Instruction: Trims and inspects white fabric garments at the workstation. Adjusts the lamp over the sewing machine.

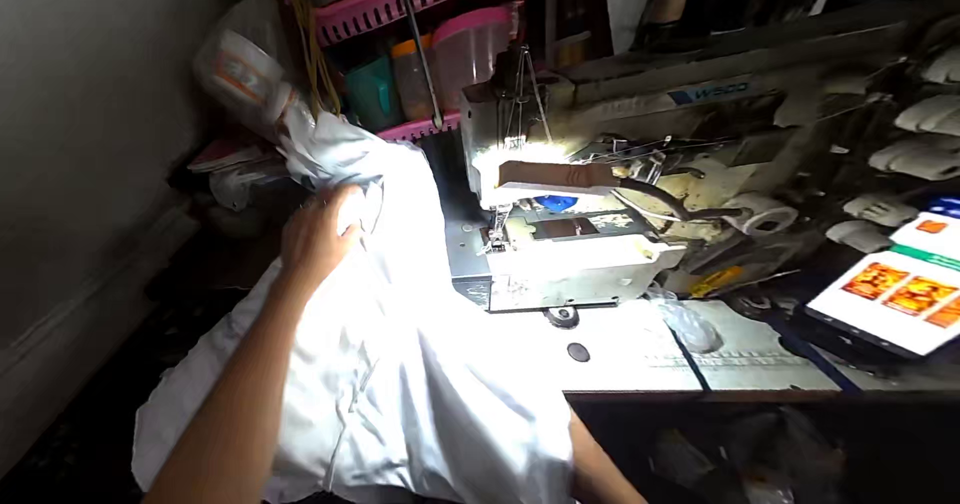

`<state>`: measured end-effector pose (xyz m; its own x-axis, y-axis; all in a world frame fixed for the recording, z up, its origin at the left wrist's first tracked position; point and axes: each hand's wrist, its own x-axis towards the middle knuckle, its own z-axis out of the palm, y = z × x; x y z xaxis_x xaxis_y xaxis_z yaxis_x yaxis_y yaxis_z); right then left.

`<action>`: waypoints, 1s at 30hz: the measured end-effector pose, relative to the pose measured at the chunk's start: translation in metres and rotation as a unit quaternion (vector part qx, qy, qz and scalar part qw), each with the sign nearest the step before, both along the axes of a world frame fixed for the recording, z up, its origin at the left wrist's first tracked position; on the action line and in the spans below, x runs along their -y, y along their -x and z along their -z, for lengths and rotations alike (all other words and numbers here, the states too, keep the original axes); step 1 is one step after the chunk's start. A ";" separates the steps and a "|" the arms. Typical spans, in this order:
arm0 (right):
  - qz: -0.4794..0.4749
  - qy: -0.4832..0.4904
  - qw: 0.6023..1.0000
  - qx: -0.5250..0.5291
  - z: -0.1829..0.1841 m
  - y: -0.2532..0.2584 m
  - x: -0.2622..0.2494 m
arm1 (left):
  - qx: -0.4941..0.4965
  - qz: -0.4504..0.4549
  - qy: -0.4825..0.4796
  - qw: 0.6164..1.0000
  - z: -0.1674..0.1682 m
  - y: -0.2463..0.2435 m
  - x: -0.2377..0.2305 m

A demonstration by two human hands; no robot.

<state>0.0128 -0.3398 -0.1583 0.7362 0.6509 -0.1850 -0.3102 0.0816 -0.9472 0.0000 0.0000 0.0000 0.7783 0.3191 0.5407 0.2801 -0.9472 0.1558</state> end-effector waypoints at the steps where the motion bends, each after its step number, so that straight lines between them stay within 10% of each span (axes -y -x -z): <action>1: 0.016 0.010 0.997 0.072 0.002 -0.011 0.007 | 0.000 -0.017 0.026 1.000 0.030 -0.009 -0.001; 4: 0.014 0.040 0.977 0.209 0.013 -0.045 0.044 | -0.028 -0.067 0.084 0.994 0.088 -0.019 0.005; 10: 0.130 0.073 0.943 0.298 -0.021 -0.060 0.050 | -0.102 -0.053 0.111 0.987 0.074 0.013 0.016; 20: 0.005 0.283 0.817 0.503 -0.026 -0.053 -0.004 | 0.012 0.060 0.004 0.998 0.126 0.106 0.118; 30: 0.103 0.224 0.857 0.452 -0.017 -0.087 0.072 | 0.003 -0.039 -0.007 0.999 0.137 0.122 0.107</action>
<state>0.0996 -0.4118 -0.1411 0.8006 0.5034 0.3250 0.5454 -0.3875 -0.7433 -0.1224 -0.1068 -0.1372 0.7482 0.3711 0.5500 0.3516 -0.9247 0.1456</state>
